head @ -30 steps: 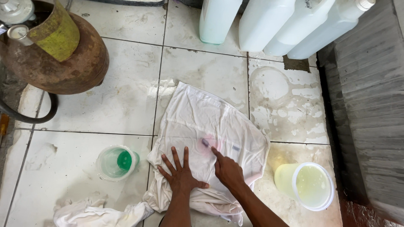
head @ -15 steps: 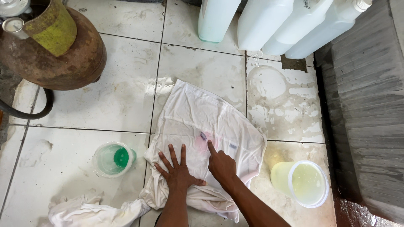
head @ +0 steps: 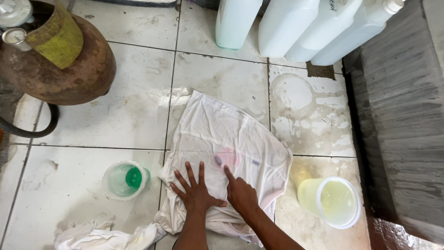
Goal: The person applies a liquid from a container onto a stained area of a white shirt and scrubs it with a toothbrush.
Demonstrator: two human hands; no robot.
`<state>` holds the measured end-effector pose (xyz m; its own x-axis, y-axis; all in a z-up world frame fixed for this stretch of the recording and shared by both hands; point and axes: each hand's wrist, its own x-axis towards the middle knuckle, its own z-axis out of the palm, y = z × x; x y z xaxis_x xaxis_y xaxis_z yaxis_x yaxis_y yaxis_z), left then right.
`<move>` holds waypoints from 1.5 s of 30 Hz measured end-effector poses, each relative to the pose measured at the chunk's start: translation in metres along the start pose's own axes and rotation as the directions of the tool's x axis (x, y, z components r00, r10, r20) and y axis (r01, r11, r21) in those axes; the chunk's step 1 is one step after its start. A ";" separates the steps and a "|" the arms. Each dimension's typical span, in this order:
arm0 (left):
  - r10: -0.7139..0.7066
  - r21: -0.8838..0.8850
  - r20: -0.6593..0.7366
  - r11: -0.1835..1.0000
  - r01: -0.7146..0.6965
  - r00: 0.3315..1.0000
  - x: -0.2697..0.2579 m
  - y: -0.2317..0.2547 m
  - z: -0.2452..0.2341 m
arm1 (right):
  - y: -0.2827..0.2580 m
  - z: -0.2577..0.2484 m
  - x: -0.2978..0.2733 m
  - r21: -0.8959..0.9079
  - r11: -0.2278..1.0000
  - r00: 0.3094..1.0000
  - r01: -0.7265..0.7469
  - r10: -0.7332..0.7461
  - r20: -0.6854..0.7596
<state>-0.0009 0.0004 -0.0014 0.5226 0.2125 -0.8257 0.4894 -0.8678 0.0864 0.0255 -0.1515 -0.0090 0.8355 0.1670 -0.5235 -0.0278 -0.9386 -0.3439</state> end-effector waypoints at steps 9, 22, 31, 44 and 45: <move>-0.008 0.014 -0.010 1.000 0.008 1.000 0.001 0.000 0.002 | 0.074 0.004 0.001 -0.260 0.950 0.985 0.174 -0.172 0.030; -0.003 -0.012 -0.059 1.000 0.002 0.998 0.005 -0.002 0.008 | 0.066 0.012 -0.029 -0.129 0.992 0.997 -0.003 0.013 0.076; 0.003 0.011 -0.048 1.000 -0.003 0.999 0.005 0.000 0.004 | 0.066 0.020 -0.026 -0.203 0.975 0.992 0.091 -0.071 0.103; -0.003 0.001 -0.029 1.000 0.003 1.000 0.002 0.001 0.002 | 0.026 0.007 0.003 -0.011 0.990 0.990 -0.138 0.138 -0.022; -0.007 0.000 -0.029 1.000 0.007 1.000 0.001 -0.001 0.002 | 0.022 0.010 -0.002 -0.011 0.991 0.991 -0.135 0.135 -0.019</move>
<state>-0.0021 0.0009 -0.0037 0.5390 0.2312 -0.8099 0.4933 -0.8661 0.0810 0.0178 -0.1693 -0.0233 0.8343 0.0329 -0.5503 -0.1348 -0.9557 -0.2617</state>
